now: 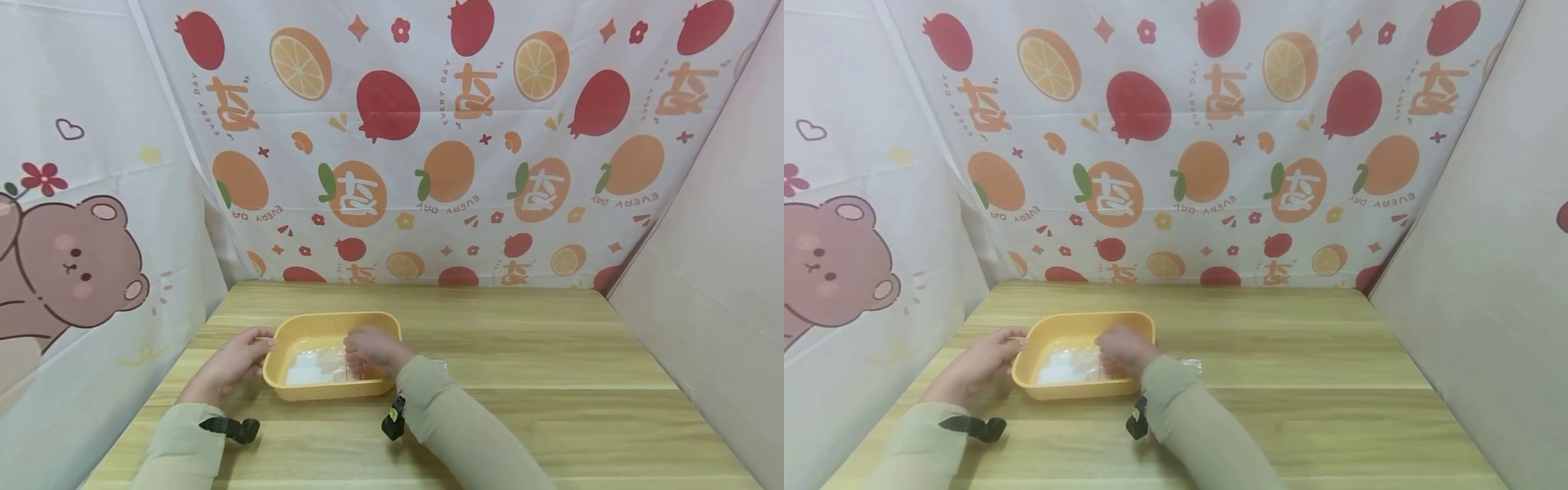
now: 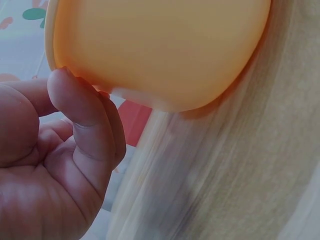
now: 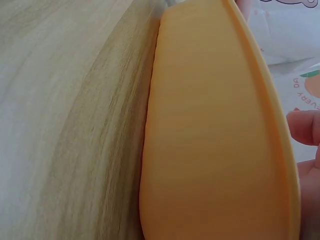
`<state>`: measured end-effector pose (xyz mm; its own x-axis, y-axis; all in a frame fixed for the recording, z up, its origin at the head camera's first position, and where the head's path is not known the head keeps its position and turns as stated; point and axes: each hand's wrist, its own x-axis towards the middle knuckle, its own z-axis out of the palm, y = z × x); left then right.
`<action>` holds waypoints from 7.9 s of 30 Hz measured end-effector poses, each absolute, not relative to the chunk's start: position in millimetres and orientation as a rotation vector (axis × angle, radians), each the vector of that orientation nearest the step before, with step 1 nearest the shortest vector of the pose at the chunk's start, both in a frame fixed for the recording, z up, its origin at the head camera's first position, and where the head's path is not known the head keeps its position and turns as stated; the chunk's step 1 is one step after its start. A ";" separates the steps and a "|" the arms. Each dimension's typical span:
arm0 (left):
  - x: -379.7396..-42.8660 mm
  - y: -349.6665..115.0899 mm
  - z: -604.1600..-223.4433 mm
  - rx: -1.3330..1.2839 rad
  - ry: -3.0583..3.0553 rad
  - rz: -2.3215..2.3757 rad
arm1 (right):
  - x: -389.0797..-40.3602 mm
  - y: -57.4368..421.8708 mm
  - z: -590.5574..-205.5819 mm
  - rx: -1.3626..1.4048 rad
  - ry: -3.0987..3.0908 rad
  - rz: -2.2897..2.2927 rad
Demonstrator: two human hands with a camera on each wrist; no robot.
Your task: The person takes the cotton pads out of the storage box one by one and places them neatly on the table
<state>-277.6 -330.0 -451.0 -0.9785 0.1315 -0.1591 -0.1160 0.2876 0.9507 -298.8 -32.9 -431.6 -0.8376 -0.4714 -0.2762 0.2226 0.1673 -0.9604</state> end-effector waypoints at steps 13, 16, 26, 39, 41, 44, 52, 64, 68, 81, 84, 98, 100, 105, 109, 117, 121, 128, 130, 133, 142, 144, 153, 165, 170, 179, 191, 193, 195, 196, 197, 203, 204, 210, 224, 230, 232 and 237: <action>-277.3 -330.0 -451.8 0.033 2.327 1.779 | -299.0 -38.0 -435.9 -0.228 1.941 -1.699; -277.3 -329.9 -451.4 0.031 2.323 1.783 | -300.0 -40.1 -437.7 -0.277 1.963 -1.670; -278.2 -328.8 -451.7 0.035 2.330 1.780 | -301.6 -46.2 -444.7 -0.428 2.092 -1.507; -279.8 -329.1 -452.3 0.040 2.329 1.776 | -295.2 -46.4 -439.0 -0.562 2.286 -1.282; -280.2 -329.5 -452.9 0.036 2.330 1.775 | -293.7 -47.1 -437.7 -0.544 2.278 -1.287; -280.6 -330.3 -453.9 0.032 2.329 1.777 | -291.3 -47.9 -436.1 -0.517 2.252 -1.320; -280.6 -331.6 -454.3 0.045 2.325 1.781 | -287.8 -48.3 -431.8 -0.465 2.216 -1.398; -280.0 -331.7 -453.9 0.025 2.346 1.752 | -288.7 -49.5 -425.9 -0.422 2.163 -1.487; -279.2 -330.6 -452.4 0.027 2.341 1.757 | -290.2 -47.5 -421.5 -0.479 2.142 -1.521; -279.6 -331.3 -454.1 0.018 2.355 1.753 | -295.2 -31.4 -399.1 -0.568 2.209 -1.518; -279.5 -331.4 -454.4 0.020 2.361 1.751 | -296.0 -26.7 -394.5 -0.573 2.211 -1.518; -279.0 -331.6 -455.1 0.031 2.345 1.764 | -297.0 -5.5 -370.2 -0.668 2.231 -1.519; -278.4 -331.4 -454.6 0.033 2.344 1.764 | -296.5 -2.1 -367.7 -0.672 2.197 -1.555; -277.2 -331.3 -453.3 0.039 2.337 1.776 | -295.9 7.6 -363.8 -0.704 2.113 -1.637; -276.7 -331.5 -453.0 0.043 2.330 1.786 | -296.2 19.2 -363.0 -0.764 2.046 -1.648; -275.2 -329.8 -451.3 0.032 2.352 1.761 | -294.2 52.6 -363.4 -0.788 2.021 -1.587; -274.7 -330.3 -450.5 0.038 2.350 1.765 | -294.8 68.3 -363.9 -0.772 2.057 -1.545; -273.7 -331.1 -450.7 0.045 2.331 1.786 | -295.4 95.7 -367.5 -0.764 2.138 -1.442; -273.3 -331.0 -451.0 0.044 2.332 1.786 | -295.9 105.3 -371.1 -0.768 2.156 -1.397; -272.8 -330.6 -451.4 0.037 2.333 1.791 | -297.7 121.2 -380.0 -0.777 2.173 -1.316; -272.9 -329.2 -450.9 0.020 2.348 1.786 | -305.5 171.7 -408.7 -0.705 2.213 -1.154; -272.6 -328.9 -450.9 0.016 2.348 1.786 | -308.4 181.2 -415.8 -0.689 2.244 -1.120; -271.8 -327.6 -450.0 0.022 2.356 1.775 | -311.7 196.5 -434.5 -0.707 2.348 -0.909; -272.5 -328.1 -452.8 0.011 2.357 1.775 | -313.9 180.6 -442.4 -0.765 2.727 -0.558; -272.8 -328.8 -453.3 0.004 2.359 1.773 | -310.5 176.5 -441.5 -0.718 2.773 -0.559; -271.3 -328.6 -451.0 -0.012 2.364 1.768 | -303.7 172.3 -439.6 -0.677 2.782 -0.572; -269.9 -328.3 -448.0 0.027 2.361 1.773 | -297.0 165.7 -435.6 -0.642 2.737 -0.656; -269.8 -328.2 -447.7 0.031 2.355 1.778 | -296.5 164.9 -433.9 -0.628 2.725 -0.693; -270.0 -327.9 -447.9 0.029 2.352 1.779 | -296.8 164.1 -432.3 -0.624 2.732 -0.708; -270.2 -327.9 -448.1 0.026 2.353 1.778 | -297.2 163.4 -431.2 -0.635 2.744 -0.702; -270.4 -327.7 -448.4 0.019 2.356 1.777 | -297.7 162.5 -429.9 -0.652 2.757 -0.697; -271.7 -328.1 -450.7 -0.039 2.379 1.749 | -300.2 152.0 -421.4 -0.776 2.766 -0.706; -271.8 -328.4 -451.2 -0.043 2.381 1.745 | -299.8 149.5 -419.6 -0.783 2.759 -0.714; -273.7 -328.9 -452.1 -0.052 2.385 1.744 | -295.4 132.9 -407.8 -0.833 2.714 -0.826; -273.1 -328.5 -451.9 -0.012 2.362 1.763 | -287.8 81.6 -394.9 -0.736 2.315 -1.388; -274.5 -330.1 -452.1 -0.007 2.358 1.759 | -286.9 55.3 -393.4 -0.663 2.142 -1.516; -274.5 -330.1 -452.0 -0.013 2.361 1.756 | -287.5 46.6 -396.1 -0.642 2.129 -1.514; -274.5 -330.1 -452.1 -0.014 2.372 1.747 | -287.5 26.3 -401.7 -0.572 2.109 -1.490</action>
<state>-274.5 -330.1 -452.1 -0.9809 0.1080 -0.1620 -0.1227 0.3034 0.9449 -287.5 26.3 -401.7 -0.7911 -0.5927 -0.1511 -0.0557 0.3158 -0.9472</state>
